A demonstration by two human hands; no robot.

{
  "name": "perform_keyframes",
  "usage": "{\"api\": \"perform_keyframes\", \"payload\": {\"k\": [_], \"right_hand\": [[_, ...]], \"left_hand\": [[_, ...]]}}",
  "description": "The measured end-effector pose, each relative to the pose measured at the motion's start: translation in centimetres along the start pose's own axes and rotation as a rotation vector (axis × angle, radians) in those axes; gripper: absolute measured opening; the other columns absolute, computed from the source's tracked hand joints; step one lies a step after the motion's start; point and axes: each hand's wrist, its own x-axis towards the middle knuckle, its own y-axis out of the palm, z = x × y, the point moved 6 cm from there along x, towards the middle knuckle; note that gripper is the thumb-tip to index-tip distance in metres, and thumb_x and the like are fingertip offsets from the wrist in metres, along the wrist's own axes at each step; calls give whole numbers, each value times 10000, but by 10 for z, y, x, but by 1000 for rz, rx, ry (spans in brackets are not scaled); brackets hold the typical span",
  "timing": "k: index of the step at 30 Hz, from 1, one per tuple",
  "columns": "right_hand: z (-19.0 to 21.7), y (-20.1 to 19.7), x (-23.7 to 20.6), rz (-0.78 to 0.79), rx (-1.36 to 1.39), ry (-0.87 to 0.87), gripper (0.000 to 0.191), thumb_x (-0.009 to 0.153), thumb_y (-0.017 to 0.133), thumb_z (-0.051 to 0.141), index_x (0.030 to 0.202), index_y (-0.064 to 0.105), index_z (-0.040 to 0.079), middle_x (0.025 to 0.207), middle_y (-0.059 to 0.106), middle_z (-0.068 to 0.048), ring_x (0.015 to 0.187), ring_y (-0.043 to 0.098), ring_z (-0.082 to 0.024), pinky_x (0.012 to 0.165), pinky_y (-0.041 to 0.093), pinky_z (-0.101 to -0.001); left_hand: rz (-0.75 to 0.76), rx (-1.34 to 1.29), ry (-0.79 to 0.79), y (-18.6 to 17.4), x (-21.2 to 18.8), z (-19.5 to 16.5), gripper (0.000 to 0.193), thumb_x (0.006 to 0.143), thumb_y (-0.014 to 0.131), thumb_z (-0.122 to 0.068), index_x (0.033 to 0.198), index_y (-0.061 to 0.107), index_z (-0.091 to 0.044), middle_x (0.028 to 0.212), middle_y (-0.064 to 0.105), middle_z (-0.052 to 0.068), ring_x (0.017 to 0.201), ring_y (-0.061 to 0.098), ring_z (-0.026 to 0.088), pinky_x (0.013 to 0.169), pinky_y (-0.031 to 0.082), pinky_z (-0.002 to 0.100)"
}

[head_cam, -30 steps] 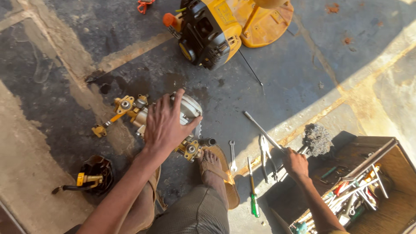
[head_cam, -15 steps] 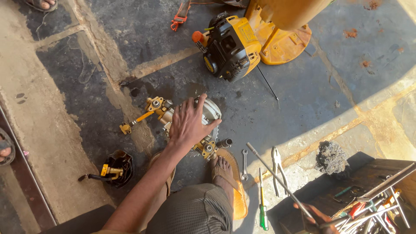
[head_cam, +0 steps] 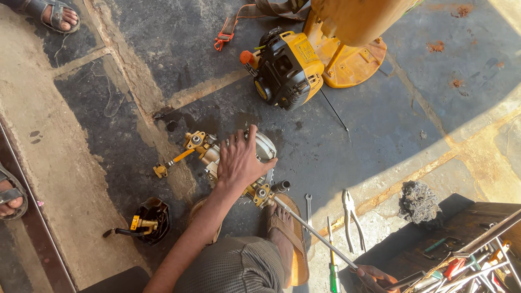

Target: The person is sitting on the floor and using a T-handle wrench to loosen and remove bolts from a mechanical part. They then remove a small component from the part and place it on the floor.

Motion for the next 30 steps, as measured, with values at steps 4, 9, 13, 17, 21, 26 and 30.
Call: {"api": "perform_keyframes", "payload": {"k": [4,9,13,17,21,26,30], "right_hand": [[11,6,7,19,1,11,473,884,652,476,1063,801,64,794,694,5,697,677,-113,673,508,-282],[23,10,11,37,7,28,452,885,657,452,1048,795,54,757,666,13,666,650,-104,640,489,-279],[29,14,11,44,17,39,435,887,661,433,1035,790,45,727,644,20,642,628,-98,613,474,-277],[32,16,10,49,23,53,418,888,665,414,1023,785,37,698,621,26,618,606,-91,587,459,-274],[34,18,10,63,26,60,402,889,669,395,1010,780,28,668,599,32,593,584,-84,560,443,-271],[31,22,9,88,41,69,382,891,674,372,995,774,18,631,571,40,563,557,-75,527,424,-268],[23,22,7,146,88,86,366,892,678,353,982,769,9,602,549,47,539,535,-69,500,409,-265]], "left_hand": [[9,-17,-1,1,1,2,1113,669,832,-668,1454,332,-59,1276,574,302,1156,597,433,1030,400,621],[68,-25,-32,1,-1,3,1070,701,809,-659,1460,333,-73,1273,587,275,1168,607,410,1063,408,604],[63,-25,-30,0,-1,4,1075,700,813,-659,1463,332,-73,1258,591,270,1169,604,413,1063,406,603],[55,-24,-27,3,1,5,1129,680,813,-682,1483,308,-70,1281,572,285,1183,593,415,1055,403,601],[70,-13,-32,5,1,7,1126,693,801,-688,1499,310,-73,1293,577,280,1190,597,406,1068,402,607],[55,-6,-21,6,1,9,1145,680,800,-702,1504,315,-72,1300,575,277,1188,596,401,1049,408,615],[71,-14,-29,10,0,12,1136,692,790,-702,1515,330,-70,1301,584,265,1188,604,386,1053,417,612]]}}
